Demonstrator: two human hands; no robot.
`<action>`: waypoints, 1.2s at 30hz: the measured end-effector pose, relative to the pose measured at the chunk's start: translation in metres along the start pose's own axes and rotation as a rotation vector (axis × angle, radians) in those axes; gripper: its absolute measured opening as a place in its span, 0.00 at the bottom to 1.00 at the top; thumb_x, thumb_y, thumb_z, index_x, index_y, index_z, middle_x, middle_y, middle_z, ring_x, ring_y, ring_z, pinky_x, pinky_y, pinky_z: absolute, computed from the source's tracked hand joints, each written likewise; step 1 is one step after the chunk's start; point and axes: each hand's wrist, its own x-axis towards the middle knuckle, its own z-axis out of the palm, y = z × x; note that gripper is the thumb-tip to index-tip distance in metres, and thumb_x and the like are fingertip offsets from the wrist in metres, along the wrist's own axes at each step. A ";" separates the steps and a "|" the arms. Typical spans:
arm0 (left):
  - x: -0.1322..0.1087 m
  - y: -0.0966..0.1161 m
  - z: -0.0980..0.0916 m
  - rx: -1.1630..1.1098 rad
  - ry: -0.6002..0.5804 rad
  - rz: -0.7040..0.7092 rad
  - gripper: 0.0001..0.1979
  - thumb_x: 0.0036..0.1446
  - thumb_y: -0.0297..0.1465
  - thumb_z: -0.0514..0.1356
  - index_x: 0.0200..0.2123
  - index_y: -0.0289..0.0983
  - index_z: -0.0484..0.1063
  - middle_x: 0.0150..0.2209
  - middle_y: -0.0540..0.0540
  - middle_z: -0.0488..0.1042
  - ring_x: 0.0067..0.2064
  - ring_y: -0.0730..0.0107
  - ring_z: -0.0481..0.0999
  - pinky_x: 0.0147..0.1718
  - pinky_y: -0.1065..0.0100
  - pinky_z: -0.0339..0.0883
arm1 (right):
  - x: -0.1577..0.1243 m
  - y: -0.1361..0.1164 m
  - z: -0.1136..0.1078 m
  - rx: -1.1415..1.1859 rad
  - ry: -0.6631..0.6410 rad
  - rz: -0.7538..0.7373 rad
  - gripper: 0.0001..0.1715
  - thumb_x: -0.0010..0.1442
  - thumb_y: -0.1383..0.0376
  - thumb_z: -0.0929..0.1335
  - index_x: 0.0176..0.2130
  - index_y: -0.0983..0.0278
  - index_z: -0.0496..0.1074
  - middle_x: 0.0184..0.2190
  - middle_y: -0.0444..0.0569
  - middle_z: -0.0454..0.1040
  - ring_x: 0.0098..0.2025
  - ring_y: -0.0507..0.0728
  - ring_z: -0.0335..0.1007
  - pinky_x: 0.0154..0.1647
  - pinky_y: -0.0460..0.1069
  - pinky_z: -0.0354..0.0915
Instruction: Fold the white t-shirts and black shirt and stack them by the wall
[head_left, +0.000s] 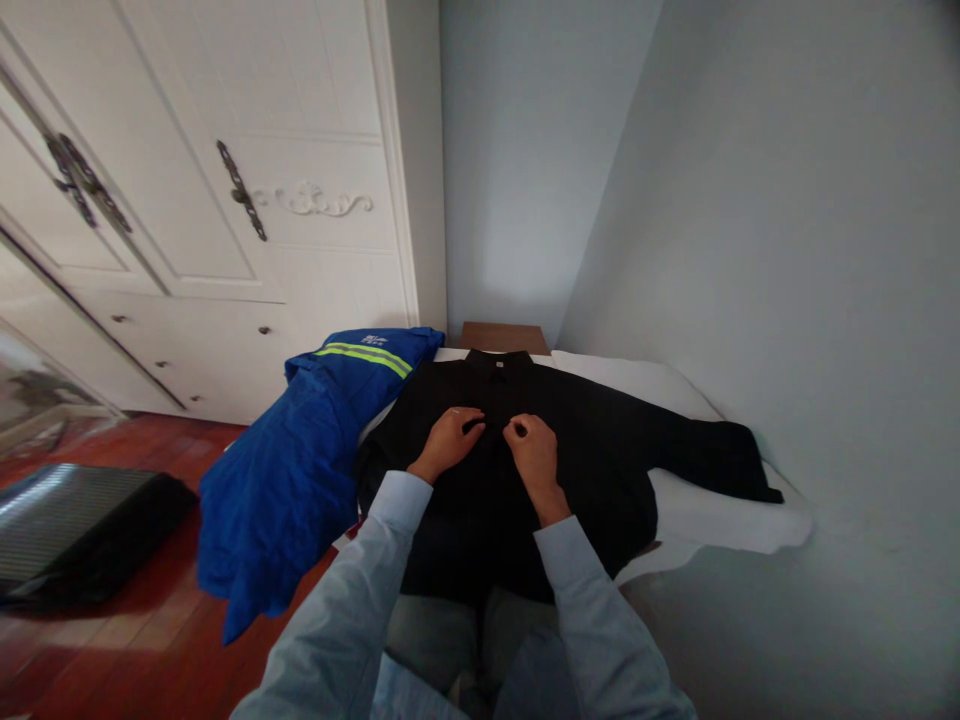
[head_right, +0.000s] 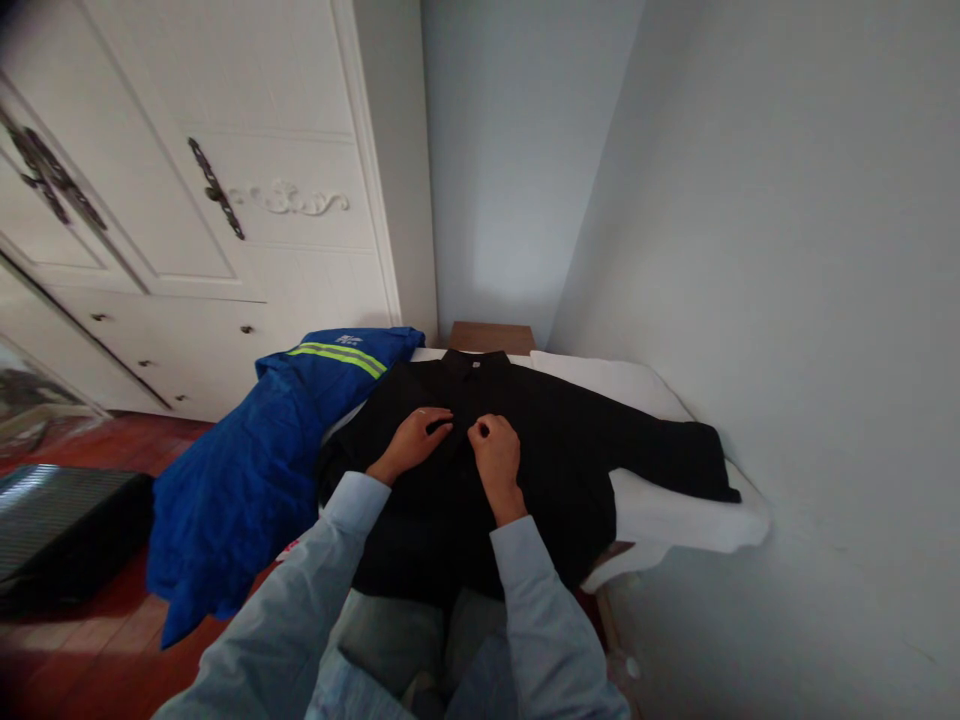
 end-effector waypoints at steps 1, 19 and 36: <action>0.000 0.000 0.000 0.005 0.003 0.001 0.11 0.60 0.30 0.62 0.45 0.37 0.79 0.48 0.41 0.80 0.53 0.57 0.77 0.56 0.55 0.68 | 0.000 0.001 0.001 -0.007 0.002 0.008 0.09 0.60 0.67 0.65 0.31 0.64 0.75 0.33 0.50 0.76 0.36 0.57 0.71 0.41 0.49 0.63; -0.002 0.000 0.002 0.200 -0.087 0.114 0.16 0.62 0.35 0.61 0.51 0.35 0.77 0.54 0.38 0.76 0.57 0.56 0.72 0.58 0.56 0.65 | -0.003 0.000 -0.002 0.095 -0.056 -0.182 0.22 0.58 0.75 0.60 0.45 0.63 0.77 0.45 0.54 0.74 0.47 0.58 0.71 0.50 0.51 0.67; -0.004 0.008 -0.001 0.249 -0.104 0.092 0.21 0.66 0.43 0.56 0.52 0.36 0.77 0.55 0.38 0.75 0.58 0.55 0.71 0.58 0.54 0.64 | -0.005 0.000 -0.005 0.137 0.019 -0.139 0.16 0.57 0.74 0.61 0.33 0.63 0.77 0.37 0.52 0.76 0.42 0.58 0.73 0.48 0.53 0.68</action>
